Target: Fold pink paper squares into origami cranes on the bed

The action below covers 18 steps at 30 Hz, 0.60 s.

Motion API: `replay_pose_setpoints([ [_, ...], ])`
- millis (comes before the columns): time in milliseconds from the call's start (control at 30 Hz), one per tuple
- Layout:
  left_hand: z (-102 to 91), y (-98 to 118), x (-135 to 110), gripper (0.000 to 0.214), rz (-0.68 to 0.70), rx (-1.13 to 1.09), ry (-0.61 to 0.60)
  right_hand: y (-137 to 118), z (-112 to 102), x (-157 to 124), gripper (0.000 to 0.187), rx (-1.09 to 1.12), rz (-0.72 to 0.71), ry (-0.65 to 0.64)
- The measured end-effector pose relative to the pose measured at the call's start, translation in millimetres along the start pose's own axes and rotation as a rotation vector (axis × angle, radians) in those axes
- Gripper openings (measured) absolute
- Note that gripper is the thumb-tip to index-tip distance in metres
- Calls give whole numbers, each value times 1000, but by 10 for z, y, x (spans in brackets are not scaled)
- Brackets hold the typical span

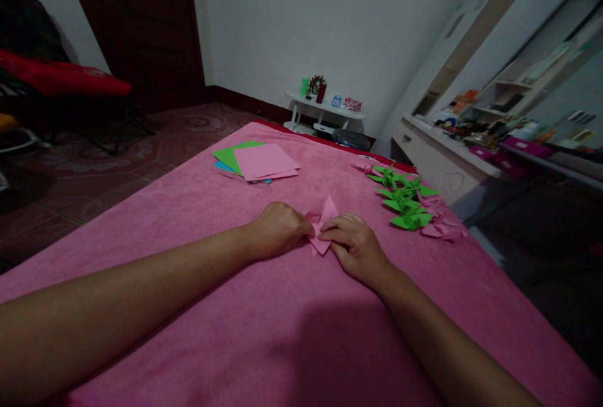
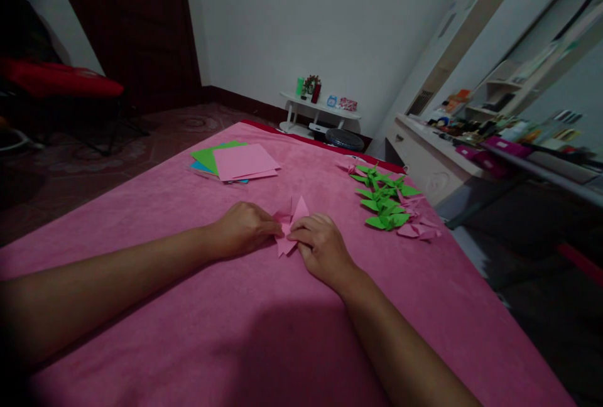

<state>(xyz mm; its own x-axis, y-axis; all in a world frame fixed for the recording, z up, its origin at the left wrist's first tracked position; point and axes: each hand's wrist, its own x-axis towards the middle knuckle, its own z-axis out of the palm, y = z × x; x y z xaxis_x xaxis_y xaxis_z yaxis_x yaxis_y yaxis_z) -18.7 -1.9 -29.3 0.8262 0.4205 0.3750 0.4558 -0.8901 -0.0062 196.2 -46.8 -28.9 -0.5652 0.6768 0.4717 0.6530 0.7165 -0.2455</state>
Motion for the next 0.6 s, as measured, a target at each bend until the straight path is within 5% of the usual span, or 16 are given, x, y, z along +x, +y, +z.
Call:
replay_pose_setpoints([
  [600,-61,11,-22,15,78,102,-78,-35,-44,-17,15,-78,-58,-33],
])
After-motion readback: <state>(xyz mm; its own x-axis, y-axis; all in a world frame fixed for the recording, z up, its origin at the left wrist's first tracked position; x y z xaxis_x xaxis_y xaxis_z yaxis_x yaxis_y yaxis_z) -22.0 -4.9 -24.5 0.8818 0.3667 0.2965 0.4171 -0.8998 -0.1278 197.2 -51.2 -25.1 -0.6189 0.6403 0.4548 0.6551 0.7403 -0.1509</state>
